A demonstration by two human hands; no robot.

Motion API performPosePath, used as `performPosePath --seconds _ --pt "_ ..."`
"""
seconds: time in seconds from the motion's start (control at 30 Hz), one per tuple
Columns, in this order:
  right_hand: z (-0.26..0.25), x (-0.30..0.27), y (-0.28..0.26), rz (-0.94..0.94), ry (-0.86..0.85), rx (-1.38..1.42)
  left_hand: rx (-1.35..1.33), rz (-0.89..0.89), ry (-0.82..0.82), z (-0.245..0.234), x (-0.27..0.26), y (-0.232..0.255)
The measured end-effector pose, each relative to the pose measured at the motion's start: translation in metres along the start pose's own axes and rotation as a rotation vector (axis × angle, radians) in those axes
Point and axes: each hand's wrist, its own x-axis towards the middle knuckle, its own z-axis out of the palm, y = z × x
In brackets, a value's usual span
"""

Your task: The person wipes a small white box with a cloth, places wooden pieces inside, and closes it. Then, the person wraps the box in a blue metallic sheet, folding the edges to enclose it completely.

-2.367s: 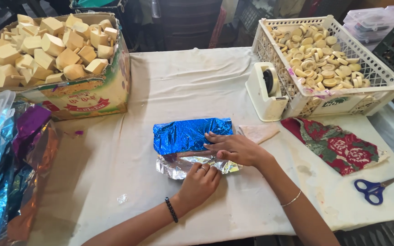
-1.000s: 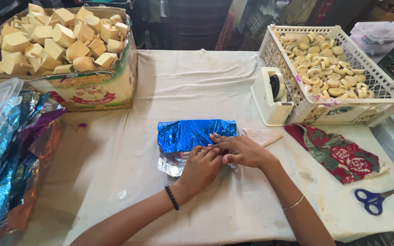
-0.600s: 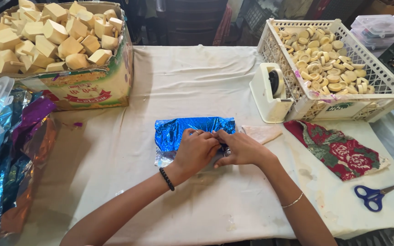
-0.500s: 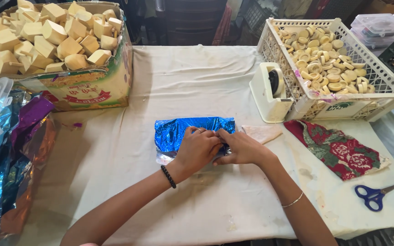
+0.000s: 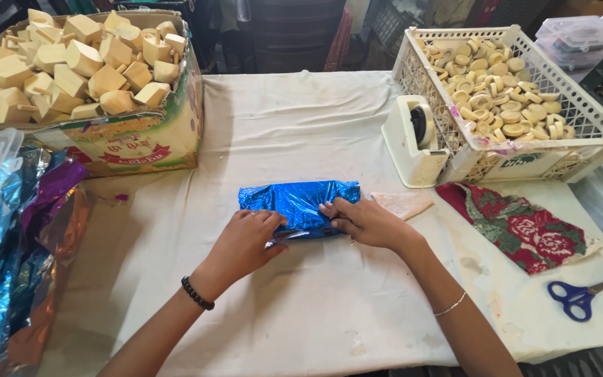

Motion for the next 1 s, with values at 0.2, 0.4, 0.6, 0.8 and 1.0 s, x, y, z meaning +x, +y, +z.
performPosePath --seconds 0.2,0.4,0.6,0.8,1.0 --pt "0.002 0.001 0.0 0.078 -0.01 -0.081 0.006 0.068 0.166 0.028 -0.016 -0.017" --pt "-0.002 -0.002 0.0 -0.162 0.025 -0.059 -0.074 0.201 0.086 0.018 -0.016 -0.018" --pt "-0.003 -0.004 -0.007 -0.052 -0.012 -0.098 -0.039 0.249 0.232 0.049 -0.02 -0.043" --pt "0.003 -0.007 0.009 -0.026 0.096 0.009 -0.21 0.112 0.29 0.046 -0.023 -0.026" --pt "0.011 -0.004 0.001 0.07 0.289 -0.012 -0.422 -0.071 0.371 0.053 -0.023 -0.02"
